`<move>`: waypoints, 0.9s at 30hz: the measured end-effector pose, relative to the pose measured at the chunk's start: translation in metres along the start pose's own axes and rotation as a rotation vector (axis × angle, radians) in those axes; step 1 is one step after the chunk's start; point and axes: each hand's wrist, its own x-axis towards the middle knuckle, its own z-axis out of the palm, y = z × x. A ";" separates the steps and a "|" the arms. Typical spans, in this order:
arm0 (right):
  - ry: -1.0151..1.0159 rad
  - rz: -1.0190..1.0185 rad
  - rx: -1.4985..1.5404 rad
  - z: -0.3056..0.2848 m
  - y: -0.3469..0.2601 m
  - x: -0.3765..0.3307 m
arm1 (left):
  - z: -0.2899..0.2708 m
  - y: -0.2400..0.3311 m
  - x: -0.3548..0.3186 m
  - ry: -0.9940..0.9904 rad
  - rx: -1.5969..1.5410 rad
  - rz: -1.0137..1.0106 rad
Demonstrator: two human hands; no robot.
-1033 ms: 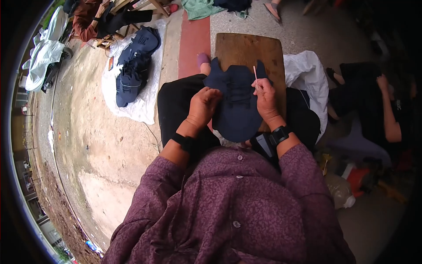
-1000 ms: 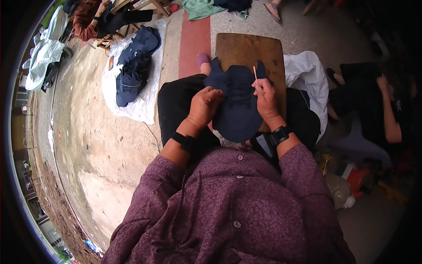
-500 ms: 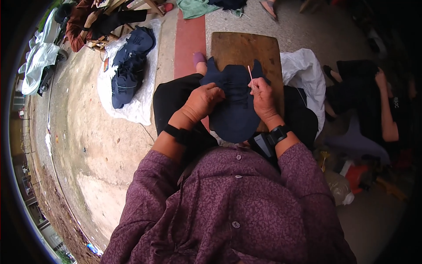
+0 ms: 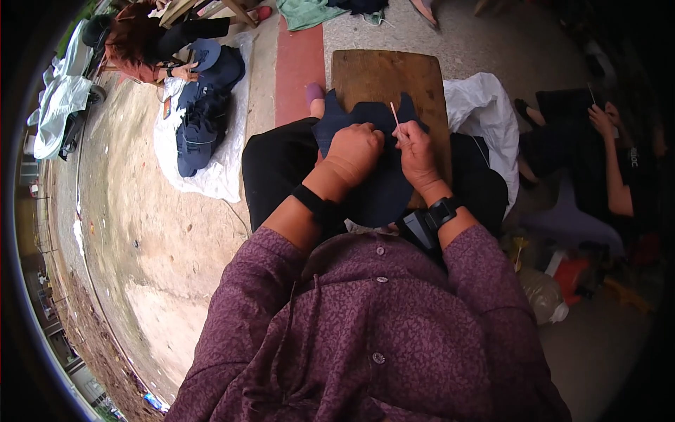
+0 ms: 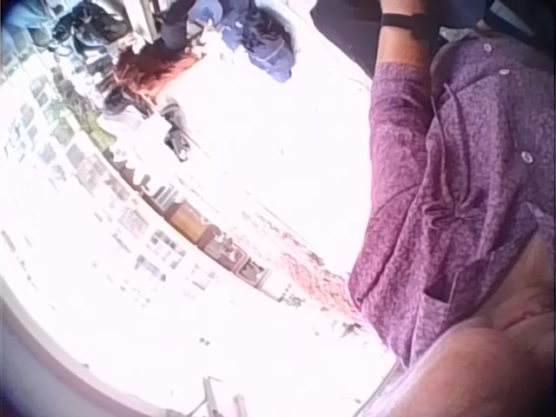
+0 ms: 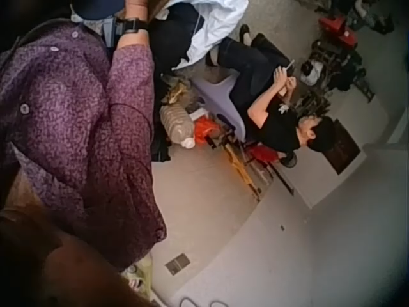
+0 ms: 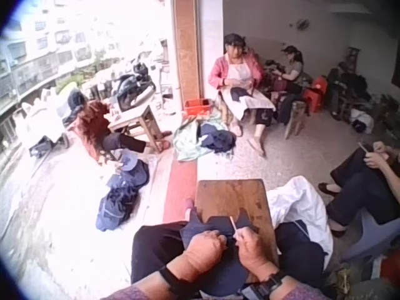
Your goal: Manually sewing or assembling parts of a shoe upper.
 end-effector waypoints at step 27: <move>0.008 0.053 0.097 -0.001 0.000 -0.004 | 0.008 -0.045 -0.065 0.304 -0.595 -0.397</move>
